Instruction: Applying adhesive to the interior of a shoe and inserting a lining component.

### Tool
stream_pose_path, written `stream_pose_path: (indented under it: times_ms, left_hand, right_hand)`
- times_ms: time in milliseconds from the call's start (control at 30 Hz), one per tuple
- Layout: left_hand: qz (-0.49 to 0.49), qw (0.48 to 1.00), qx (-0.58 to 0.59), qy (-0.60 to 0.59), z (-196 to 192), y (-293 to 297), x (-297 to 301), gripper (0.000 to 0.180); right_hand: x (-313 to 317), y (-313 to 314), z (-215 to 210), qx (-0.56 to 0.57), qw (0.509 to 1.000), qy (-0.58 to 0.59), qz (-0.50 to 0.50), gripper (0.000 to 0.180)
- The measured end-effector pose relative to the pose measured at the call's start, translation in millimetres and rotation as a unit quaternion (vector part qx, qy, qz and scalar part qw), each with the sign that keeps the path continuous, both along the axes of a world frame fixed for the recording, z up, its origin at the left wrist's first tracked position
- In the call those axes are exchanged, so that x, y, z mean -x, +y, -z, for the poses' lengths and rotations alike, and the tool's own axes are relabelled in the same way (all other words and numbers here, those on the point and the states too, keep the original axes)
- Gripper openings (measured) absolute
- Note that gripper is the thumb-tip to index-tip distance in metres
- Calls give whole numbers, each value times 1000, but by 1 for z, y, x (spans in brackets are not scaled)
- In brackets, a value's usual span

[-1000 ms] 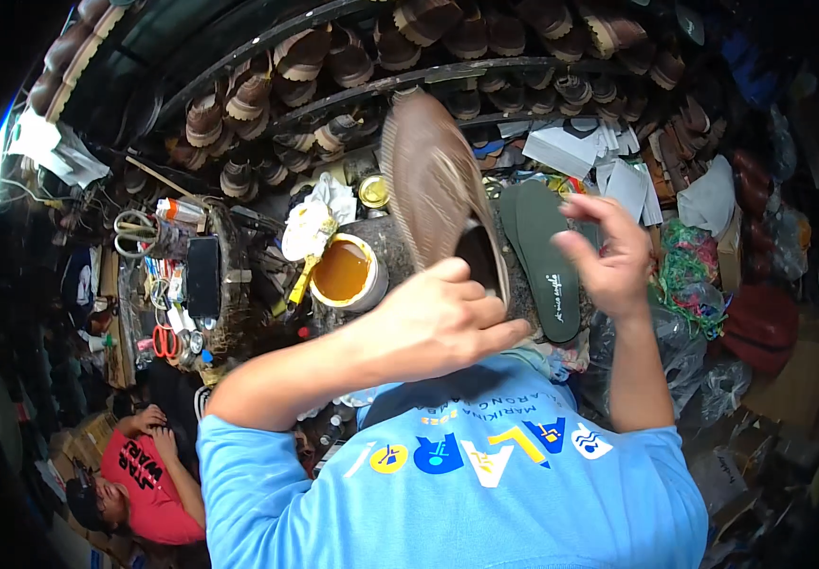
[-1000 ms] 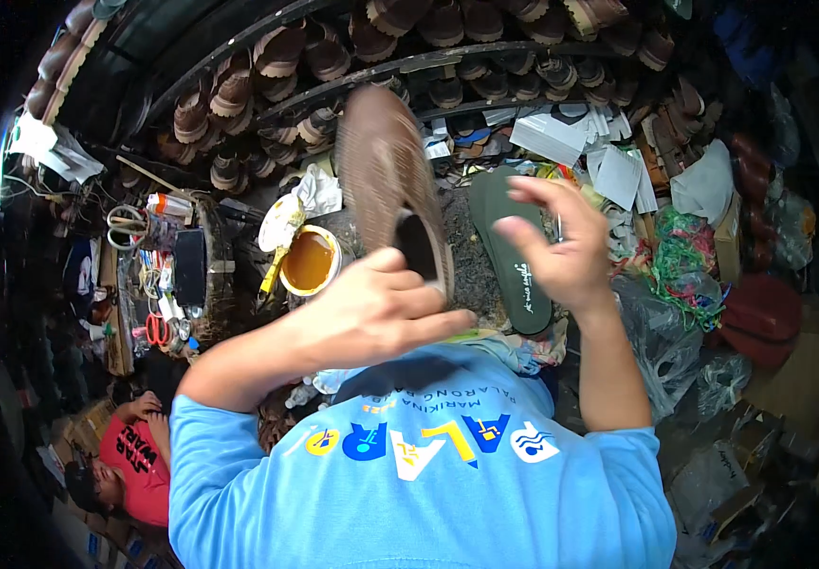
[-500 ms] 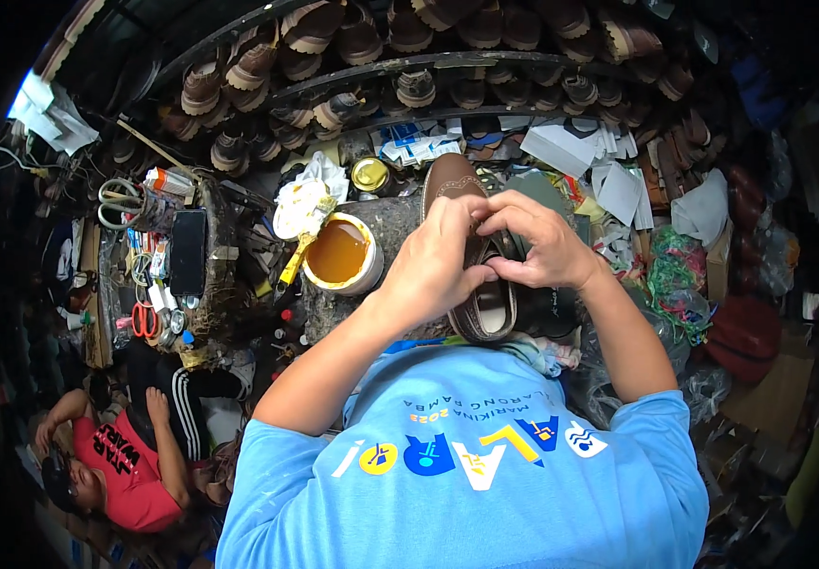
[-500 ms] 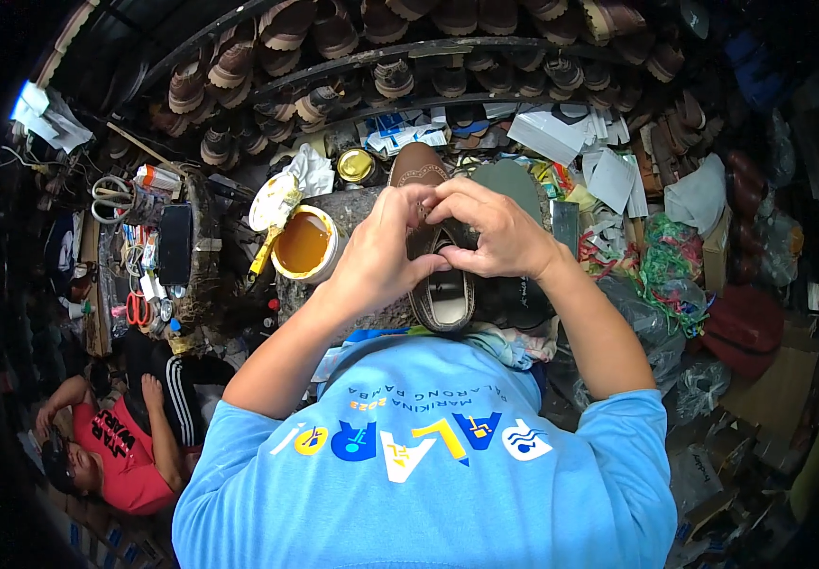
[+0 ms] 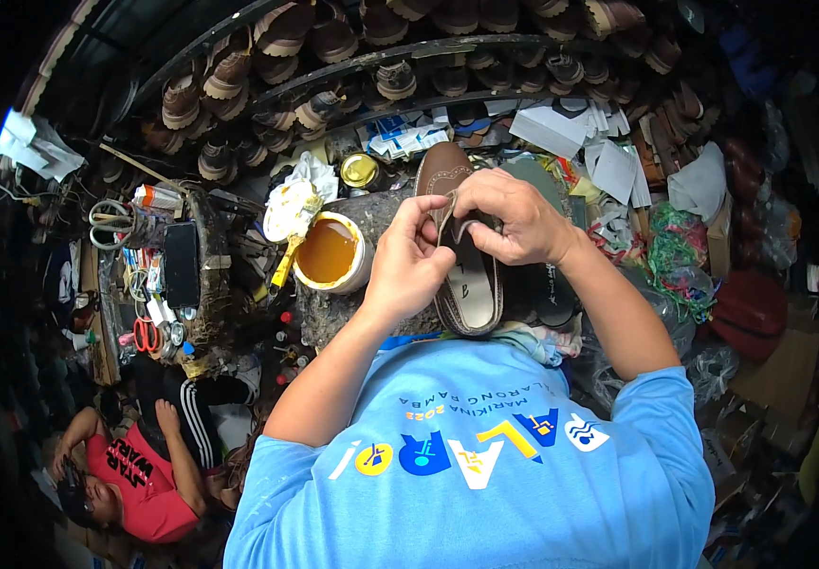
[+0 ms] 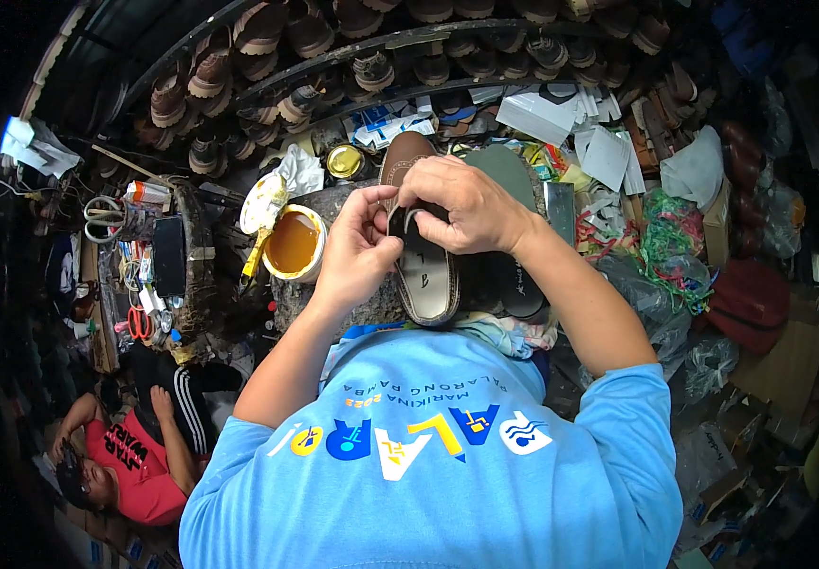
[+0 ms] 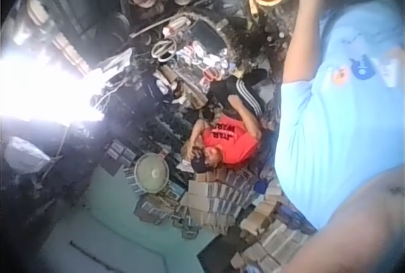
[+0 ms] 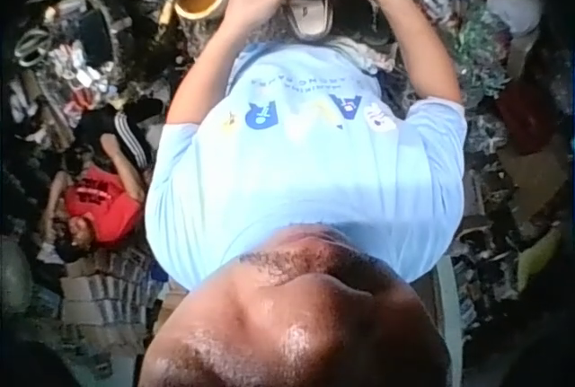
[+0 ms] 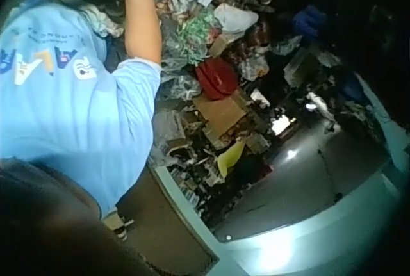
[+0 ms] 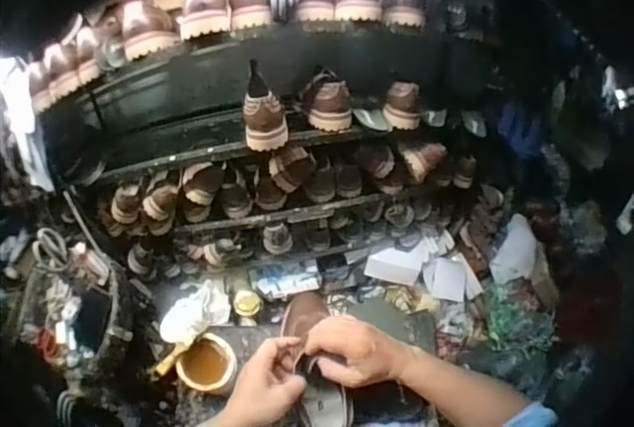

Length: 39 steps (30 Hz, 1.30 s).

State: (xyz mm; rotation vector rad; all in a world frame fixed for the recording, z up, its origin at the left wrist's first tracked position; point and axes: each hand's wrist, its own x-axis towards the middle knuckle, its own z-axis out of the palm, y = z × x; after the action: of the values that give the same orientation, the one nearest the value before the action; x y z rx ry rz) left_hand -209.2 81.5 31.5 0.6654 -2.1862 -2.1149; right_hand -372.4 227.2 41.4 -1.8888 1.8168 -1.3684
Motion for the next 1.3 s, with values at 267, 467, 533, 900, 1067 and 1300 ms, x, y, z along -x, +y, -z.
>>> stream_pose_path:
  times_ms: [267, 467, 533, 900, 1067, 1300]
  left_hand:
    - [11, 903, 374, 212, -20, 2, 24, 67]
    - [123, 881, 438, 132, -30, -17, 29, 62]
    - [123, 885, 433, 116, -29, -22, 31, 60]
    - [127, 935, 329, 24, -34, -37, 44, 53]
    - [188, 888, 417, 47, -49, -40, 35, 67]
    - [125, 955, 267, 16, -25, -41, 22, 67]
  right_hand:
    - [-2, -10, 10, 72, 997, 13, 33, 28]
    - [8, -3, 6, 60, 987, 147, 31, 31]
    - [13, 2, 2, 43, 986, 156, 38, 33]
    - [14, -3, 14, 6, 999, -5, 42, 20]
    - [10, -5, 18, 54, 998, 20, 31, 32]
    - [9, -10, 18, 18, 997, -62, 33, 26]
